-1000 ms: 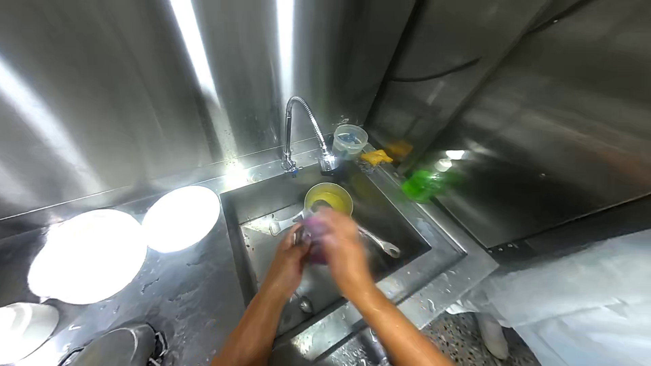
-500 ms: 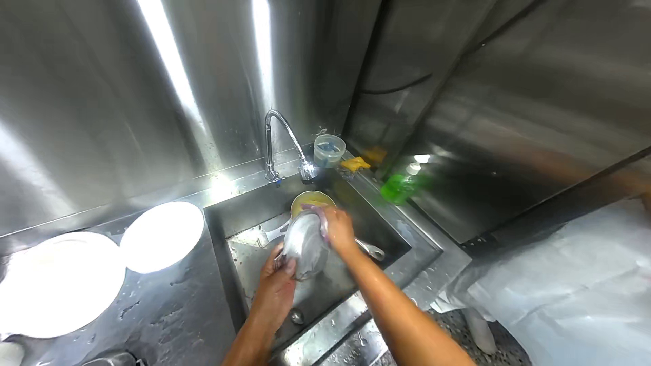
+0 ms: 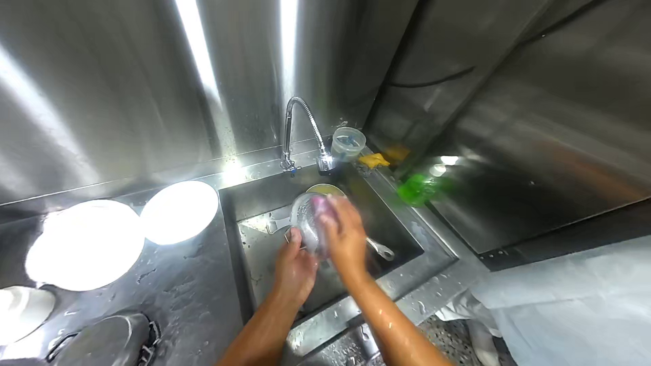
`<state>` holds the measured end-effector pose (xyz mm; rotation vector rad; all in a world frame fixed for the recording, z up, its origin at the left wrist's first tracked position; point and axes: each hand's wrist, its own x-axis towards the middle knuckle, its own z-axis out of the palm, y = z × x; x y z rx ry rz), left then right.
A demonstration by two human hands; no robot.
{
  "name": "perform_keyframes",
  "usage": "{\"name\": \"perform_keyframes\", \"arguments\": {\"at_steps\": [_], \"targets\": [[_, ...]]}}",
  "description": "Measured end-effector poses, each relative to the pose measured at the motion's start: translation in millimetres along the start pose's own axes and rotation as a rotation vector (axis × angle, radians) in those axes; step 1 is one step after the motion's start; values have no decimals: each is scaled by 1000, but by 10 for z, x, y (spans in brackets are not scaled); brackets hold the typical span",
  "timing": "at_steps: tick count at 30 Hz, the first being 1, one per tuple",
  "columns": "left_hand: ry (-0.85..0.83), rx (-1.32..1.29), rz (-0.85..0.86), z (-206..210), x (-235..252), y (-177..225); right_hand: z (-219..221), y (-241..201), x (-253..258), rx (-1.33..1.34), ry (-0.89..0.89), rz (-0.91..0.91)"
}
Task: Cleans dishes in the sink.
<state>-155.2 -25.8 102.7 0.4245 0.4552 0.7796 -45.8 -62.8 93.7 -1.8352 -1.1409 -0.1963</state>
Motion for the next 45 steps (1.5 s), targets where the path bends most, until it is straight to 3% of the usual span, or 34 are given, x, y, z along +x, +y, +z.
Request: {"name": "perform_keyframes", "arguments": {"at_steps": [3, 5, 8, 12, 14, 16, 23, 28, 31, 33, 35, 38, 41, 43, 44, 45], "targets": [[-47, -134, -37, -7, 39, 53, 97, 60, -236, -101, 55, -359], [-33, -210, -38, -20, 35, 102, 57, 203, -240, -58, 85, -427], [24, -284, -33, 24, 60, 133, 23, 130, -201, 120, 127, -184], [98, -304, -42, 49, 78, 182, -4, -165, -3, 614, 124, 510], [119, -337, -41, 14, 71, 175, 37, -315, -36, 763, 79, 673], [145, -277, -20, -18, 74, 160, 101, -441, -185, 817, -16, 694], [-25, -8, 98, -289, 30, 224, -43, -399, -98, 1130, 38, 771], [-7, 246, 91, -541, 144, 597, -180, -181, 16, 1111, -235, 757], [-36, 524, 4, -561, 272, 897, -241, -32, 127, 999, -422, 727], [-29, 637, -130, -507, 314, 954, -250, -22, 186, 894, -452, 702], [11, 619, -229, -476, 266, 891, -245, -26, 223, 785, -419, 694], [5, 526, -219, -442, 100, 675, -218, -28, 270, 493, -362, 617], [-143, 721, -142, -432, 21, 420, -176, -289, 259, 40, -416, 316], [-229, 847, -50, -522, -19, 243, -8, -454, 112, -200, -324, -100], [-213, 831, -15, -542, -38, 182, 55, -451, 95, -232, -274, -223], [-182, 791, 19, -517, -50, 152, 57, -398, 135, -207, -262, -226]]}}
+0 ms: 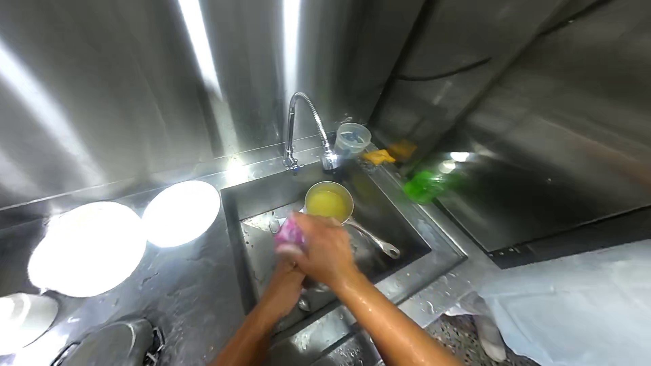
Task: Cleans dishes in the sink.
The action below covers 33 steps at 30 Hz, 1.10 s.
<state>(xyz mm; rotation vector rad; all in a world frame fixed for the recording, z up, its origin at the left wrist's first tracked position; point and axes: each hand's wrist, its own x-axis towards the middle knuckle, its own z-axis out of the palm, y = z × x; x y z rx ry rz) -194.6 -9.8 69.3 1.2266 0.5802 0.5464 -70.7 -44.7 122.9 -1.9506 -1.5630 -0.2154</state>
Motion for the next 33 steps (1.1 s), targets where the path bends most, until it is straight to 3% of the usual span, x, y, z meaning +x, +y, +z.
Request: {"name": "perform_keyframes", "arguments": {"at_steps": [3, 5, 6, 10, 12, 14, 16, 17, 22, 26, 28, 33], "targets": [[133, -139, 90, 62, -78, 49, -148, 416, 29, 374, -133, 471], [153, -185, 165, 62, -57, 65, -163, 493, 5, 479, -89, 629], [152, -187, 189, 67, -29, 68, -156, 368, -19, 436, -37, 572], [168, -313, 181, 171, -29, 103, 38, -118, -155, 147, 182, -25], [144, -272, 213, 180, -63, 112, 48, 33, -122, 219, 313, -27], [110, -204, 266, 165, -69, 151, -19, 264, -97, 344, 407, 230], [138, -282, 300, 217, -41, 277, -137, 361, -58, 453, 392, 574], [168, -330, 299, 248, -27, 332, -118, 334, -96, 443, 414, 604], [189, -348, 225, 288, 143, 434, 185, -71, -351, 211, 478, -2], [105, -403, 185, 334, 162, 450, 112, 51, -246, 28, 457, -198], [80, -371, 203, 356, 190, 420, 8, 86, -112, 49, 473, -93], [156, -143, 127, 390, 58, 530, -310, 312, 109, 248, 317, 497]]}}
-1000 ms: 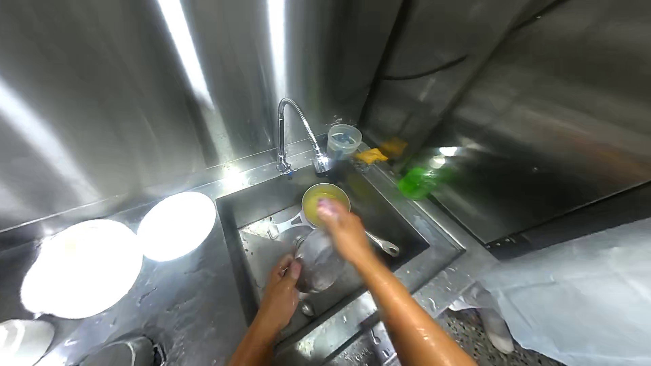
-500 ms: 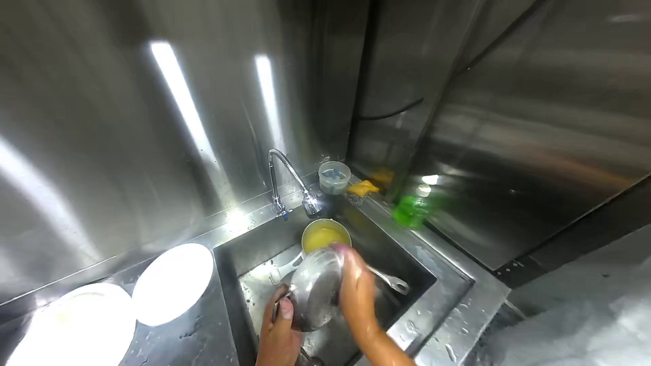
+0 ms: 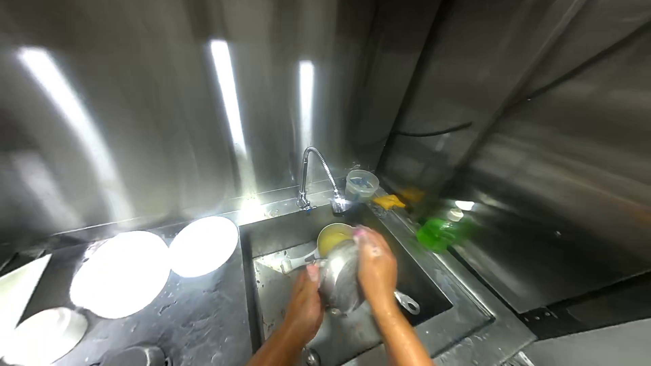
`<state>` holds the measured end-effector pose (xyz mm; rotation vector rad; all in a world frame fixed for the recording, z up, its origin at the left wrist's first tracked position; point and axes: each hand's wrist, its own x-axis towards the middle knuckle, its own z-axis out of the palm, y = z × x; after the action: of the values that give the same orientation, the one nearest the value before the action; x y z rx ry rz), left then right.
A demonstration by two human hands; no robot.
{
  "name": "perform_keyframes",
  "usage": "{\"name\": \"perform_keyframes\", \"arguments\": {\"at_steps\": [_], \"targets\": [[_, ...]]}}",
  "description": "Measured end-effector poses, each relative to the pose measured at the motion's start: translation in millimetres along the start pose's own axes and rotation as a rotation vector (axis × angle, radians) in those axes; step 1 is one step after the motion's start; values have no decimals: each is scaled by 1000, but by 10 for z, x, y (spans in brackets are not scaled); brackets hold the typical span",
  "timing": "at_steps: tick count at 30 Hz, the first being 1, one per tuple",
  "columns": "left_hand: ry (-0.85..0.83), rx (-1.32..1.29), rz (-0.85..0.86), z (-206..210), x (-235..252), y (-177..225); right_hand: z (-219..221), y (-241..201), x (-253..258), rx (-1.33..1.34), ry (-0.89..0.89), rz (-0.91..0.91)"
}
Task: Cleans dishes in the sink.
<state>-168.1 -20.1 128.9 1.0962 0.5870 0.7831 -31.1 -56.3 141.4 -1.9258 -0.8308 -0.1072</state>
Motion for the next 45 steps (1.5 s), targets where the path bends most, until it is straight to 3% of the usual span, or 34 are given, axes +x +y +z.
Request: {"name": "perform_keyframes", "arguments": {"at_steps": [2, 7, 10, 16, 20, 22, 24, 28, 30, 34, 38, 41, 43, 45], "targets": [[31, 54, 7, -6, -36, 43, -14, 55, -68, 14, 20, 85], [-117, 11, 21, -25, -62, -10, 165, -64, -669, -119, 95, -423], [-159, -10, 15, -39, -113, -32, 128, -55, -651, -46, 67, -513], [-112, 221, 38, -6, -92, 67, -47, -132, -218, 48, 45, -62], [-70, 138, 59, 17, 15, -7, 103, -143, -573, -23, 67, -370], [-46, 164, 5, -29, 28, -48, 165, -45, -658, 34, 32, -394], [-56, 254, -78, -136, 22, -96, 143, 150, -580, 111, -29, -220], [-14, 301, -207, -298, -51, -136, 92, 795, -152, 423, -110, 491], [34, 278, -222, -315, -62, -220, 89, 1091, 299, 582, -89, 714], [88, 258, -248, -303, 117, -626, 234, 1127, 1591, 742, -79, 540], [181, 257, -346, -75, 305, -790, 593, 986, 2368, 293, 66, 215], [240, 250, -421, 146, 457, -836, 1012, 1132, 2170, 206, 0, -1], [254, 242, -438, 292, 556, -882, 1408, 1324, 1792, 389, -215, 98], [312, 280, -416, 391, 550, -996, 1864, 1481, 1394, 585, -494, 315]]}}
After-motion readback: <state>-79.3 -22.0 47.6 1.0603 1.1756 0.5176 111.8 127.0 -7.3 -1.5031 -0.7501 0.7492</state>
